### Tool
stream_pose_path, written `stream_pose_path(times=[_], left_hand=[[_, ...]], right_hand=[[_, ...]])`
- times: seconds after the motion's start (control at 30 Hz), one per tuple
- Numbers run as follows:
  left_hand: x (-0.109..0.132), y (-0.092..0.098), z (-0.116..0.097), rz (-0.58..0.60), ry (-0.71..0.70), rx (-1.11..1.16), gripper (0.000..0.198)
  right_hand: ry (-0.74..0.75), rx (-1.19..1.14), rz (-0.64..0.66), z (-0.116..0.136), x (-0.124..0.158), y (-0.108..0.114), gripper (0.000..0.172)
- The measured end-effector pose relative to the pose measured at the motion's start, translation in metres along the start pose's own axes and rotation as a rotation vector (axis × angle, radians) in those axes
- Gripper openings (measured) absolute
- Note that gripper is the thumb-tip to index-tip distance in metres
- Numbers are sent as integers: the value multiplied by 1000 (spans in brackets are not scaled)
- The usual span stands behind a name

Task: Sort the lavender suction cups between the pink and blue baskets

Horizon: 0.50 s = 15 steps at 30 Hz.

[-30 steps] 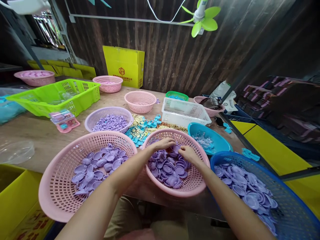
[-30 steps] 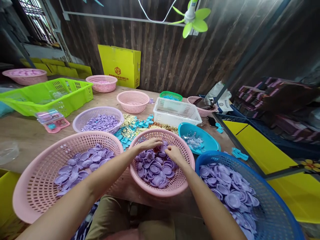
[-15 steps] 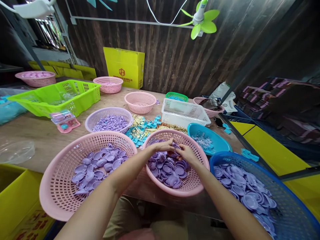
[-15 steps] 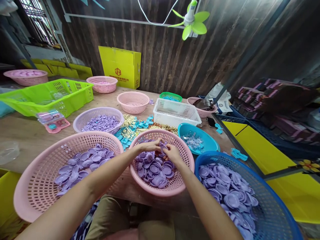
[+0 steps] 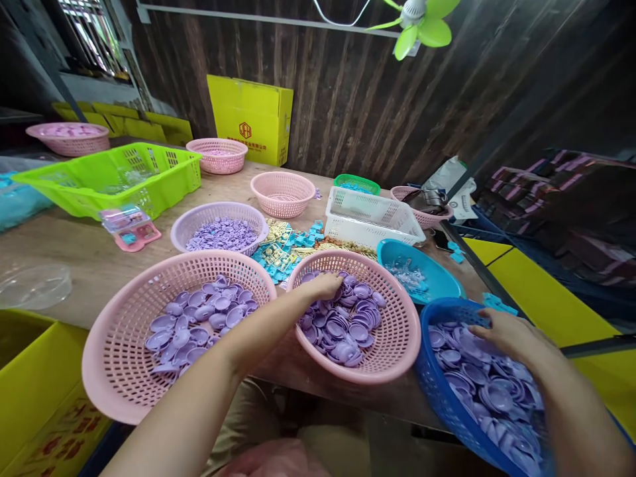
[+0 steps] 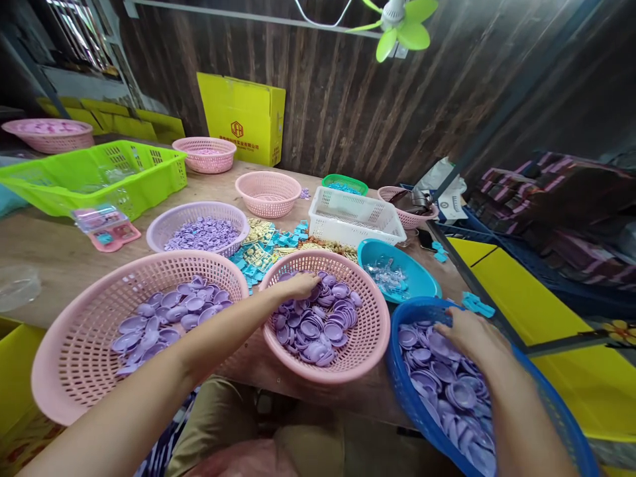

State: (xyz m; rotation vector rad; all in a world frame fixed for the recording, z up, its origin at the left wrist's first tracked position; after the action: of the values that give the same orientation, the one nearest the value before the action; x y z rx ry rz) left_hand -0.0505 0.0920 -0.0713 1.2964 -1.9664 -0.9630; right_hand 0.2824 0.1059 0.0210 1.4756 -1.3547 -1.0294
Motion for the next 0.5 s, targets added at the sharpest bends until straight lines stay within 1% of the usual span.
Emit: stream_pose_path(times=[0.03,0.07,0.13,0.23,0.33,0.4,0.5], left_hand=[[0,0,0,3,-3,-1,31],[1,1,-1,5,-11,-1,29],[2,4,-2,4,-29,2,26],[5,9,-2,-4,-46,22,24],[5,8,-1,-18,-43,53,27],[3,7,-1,-25,-31,73,25],[0,8,-3,-36,-8,118,19]], right_hand=[[5,17,-4,1,0,-2,19],[30,13,12,9,1,-3,27],[120,-55,41,38,3,1,33],[268,-161,86,98,0,8,29],[433,-179,113,151,-10,6,27],[531,-174,106,178,-17,2,29],[631,-151,141,207,-23,-7,30]])
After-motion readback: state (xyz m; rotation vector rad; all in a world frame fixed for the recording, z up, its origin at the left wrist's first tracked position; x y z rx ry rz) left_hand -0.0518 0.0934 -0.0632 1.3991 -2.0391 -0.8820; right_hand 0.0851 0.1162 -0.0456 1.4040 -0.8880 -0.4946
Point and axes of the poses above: each hand's wrist, its own x-axis away from the middle knuckle, its own y-axis out of the back of the hand, z = x × y, the point moved 2 cm from there along -x, towards the middle knuckle, and after that the axes turned 12 degrees about x, right-handed, at the moved point
